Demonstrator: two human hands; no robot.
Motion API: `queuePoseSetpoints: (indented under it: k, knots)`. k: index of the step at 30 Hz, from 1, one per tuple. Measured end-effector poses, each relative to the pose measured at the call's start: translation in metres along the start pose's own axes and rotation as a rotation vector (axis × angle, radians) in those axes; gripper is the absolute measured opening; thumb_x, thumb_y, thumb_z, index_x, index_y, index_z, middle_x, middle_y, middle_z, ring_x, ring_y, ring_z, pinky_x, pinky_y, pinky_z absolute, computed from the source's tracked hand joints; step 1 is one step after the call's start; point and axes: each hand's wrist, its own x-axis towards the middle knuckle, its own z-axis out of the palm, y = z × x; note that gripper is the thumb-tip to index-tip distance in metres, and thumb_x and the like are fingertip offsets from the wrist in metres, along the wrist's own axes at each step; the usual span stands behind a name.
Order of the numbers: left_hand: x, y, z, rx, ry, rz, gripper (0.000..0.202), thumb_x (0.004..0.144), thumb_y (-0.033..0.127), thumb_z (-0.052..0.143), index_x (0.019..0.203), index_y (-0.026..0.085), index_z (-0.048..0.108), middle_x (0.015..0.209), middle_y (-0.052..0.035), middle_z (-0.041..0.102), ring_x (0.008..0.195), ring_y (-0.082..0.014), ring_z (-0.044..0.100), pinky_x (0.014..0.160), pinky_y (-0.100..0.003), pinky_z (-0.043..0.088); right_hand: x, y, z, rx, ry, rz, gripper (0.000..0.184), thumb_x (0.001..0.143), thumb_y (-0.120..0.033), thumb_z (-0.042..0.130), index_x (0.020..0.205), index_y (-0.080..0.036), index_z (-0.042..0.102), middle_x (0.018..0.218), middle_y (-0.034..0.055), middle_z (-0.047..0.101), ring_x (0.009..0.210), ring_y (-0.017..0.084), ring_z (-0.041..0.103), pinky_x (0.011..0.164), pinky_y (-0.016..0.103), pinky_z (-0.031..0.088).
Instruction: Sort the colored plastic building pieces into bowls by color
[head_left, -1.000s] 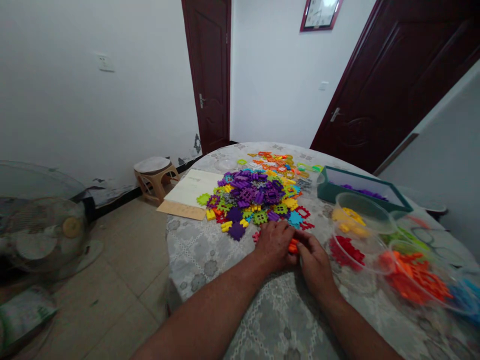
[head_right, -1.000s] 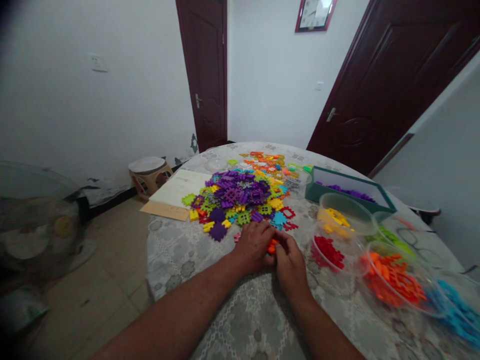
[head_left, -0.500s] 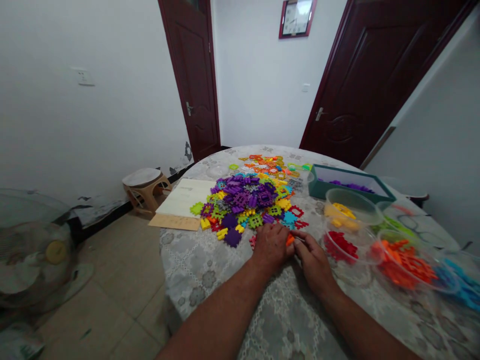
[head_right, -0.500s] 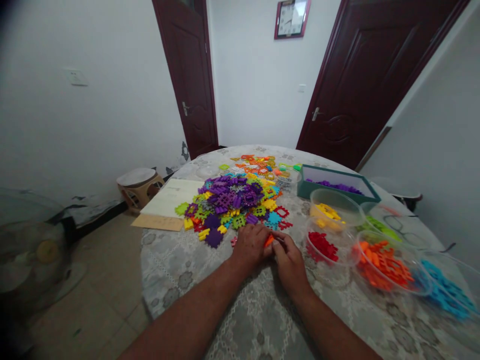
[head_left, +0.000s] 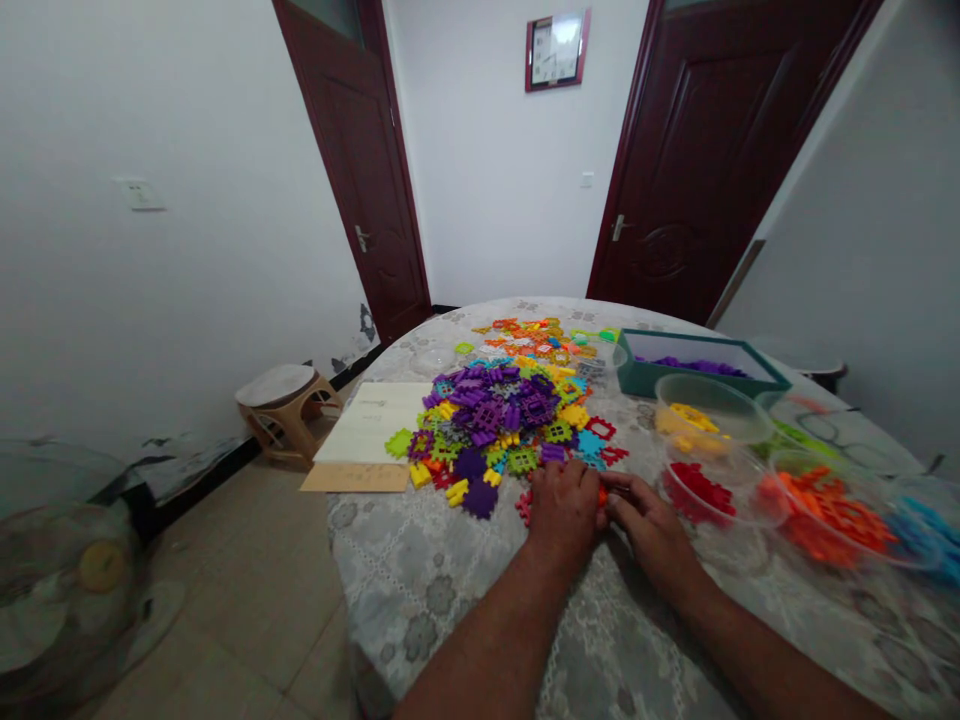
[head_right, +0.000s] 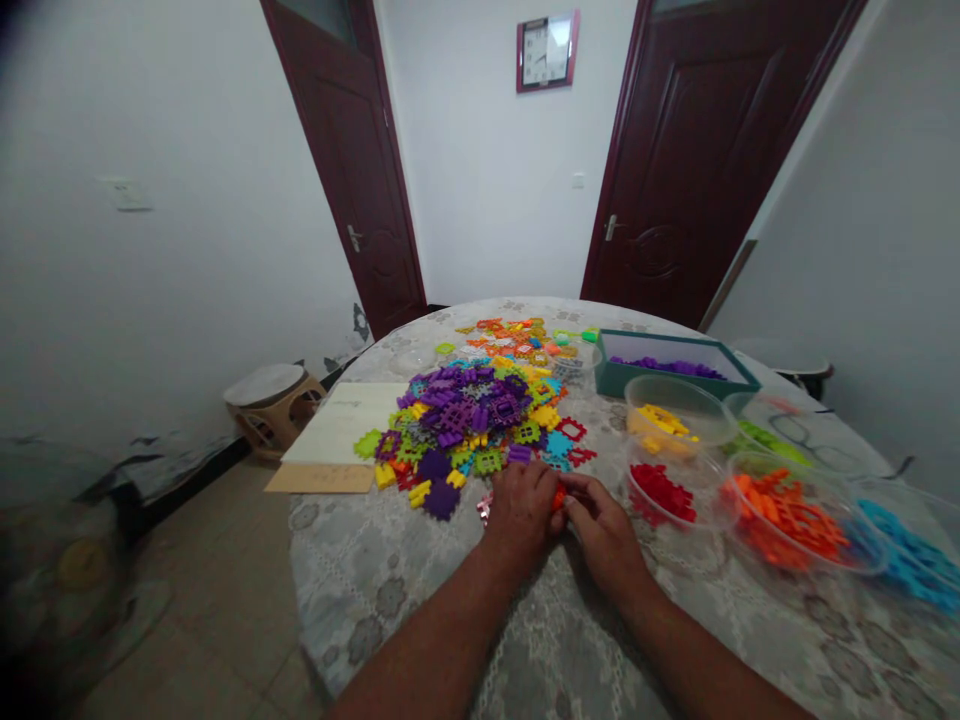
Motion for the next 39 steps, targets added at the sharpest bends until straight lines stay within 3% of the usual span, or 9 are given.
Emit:
queuePoseSetpoints:
  k: [8,16,23,34,39]
  knots:
    - [-0.003,0.003,0.000,0.050,-0.017,0.023,0.032,0.097,0.041,0.065,0.124,0.024,0.062,0.126,-0.0093,0.063,0.115,-0.0312,0.055,0.090,-0.049,0.049,0.002,0.007,-0.005,-0.050,0.008,-0.018,0.031,0.082,-0.044,0.071,0.104,-0.024,0.078,0.108,0.0084,0.079,0.100,0.030,0.072,0.095,0.045,0.054]
    - [-0.003,0.002,0.004,0.086,0.027,0.016,0.026,0.103,0.033,0.051,0.125,0.026,0.064,0.128,-0.0103,0.064,0.115,-0.0316,0.057,0.087,-0.047,0.051,0.006,0.013,-0.004,0.037,0.005,0.010,0.039,0.078,-0.049,0.074,0.104,-0.021,0.078,0.106,0.0091,0.079,0.091,0.030,0.074,0.086,0.046,0.060]
    - [0.000,0.000,0.005,0.051,0.094,0.017,0.025,0.101,0.036,0.058,0.122,0.025,0.066,0.127,-0.0096,0.067,0.115,-0.0305,0.058,0.091,-0.045,0.052,0.002,0.006,0.000,-0.076,0.031,-0.094,0.033,0.082,-0.046,0.068,0.103,-0.022,0.078,0.106,0.0086,0.079,0.096,0.029,0.072,0.091,0.042,0.055]
    - [0.001,0.003,-0.006,0.029,0.171,0.093,0.030,0.094,0.027,0.064,0.123,0.022,0.069,0.128,-0.0110,0.067,0.120,-0.0274,0.059,0.106,-0.046,0.050,0.006,0.015,0.006,-0.122,0.034,-0.273,0.023,0.084,-0.028,0.056,0.098,-0.022,0.073,0.102,0.0081,0.074,0.099,0.028,0.068,0.095,0.040,0.052]
    - [0.001,0.003,-0.009,0.032,0.176,0.090,0.032,0.090,0.017,0.062,0.121,0.023,0.071,0.126,-0.0113,0.068,0.120,-0.0273,0.062,0.106,-0.047,0.052,0.008,0.019,0.014,-0.158,0.058,-0.324,0.023,0.084,-0.019,0.050,0.098,-0.023,0.068,0.102,0.0087,0.069,0.100,0.028,0.066,0.097,0.041,0.051]
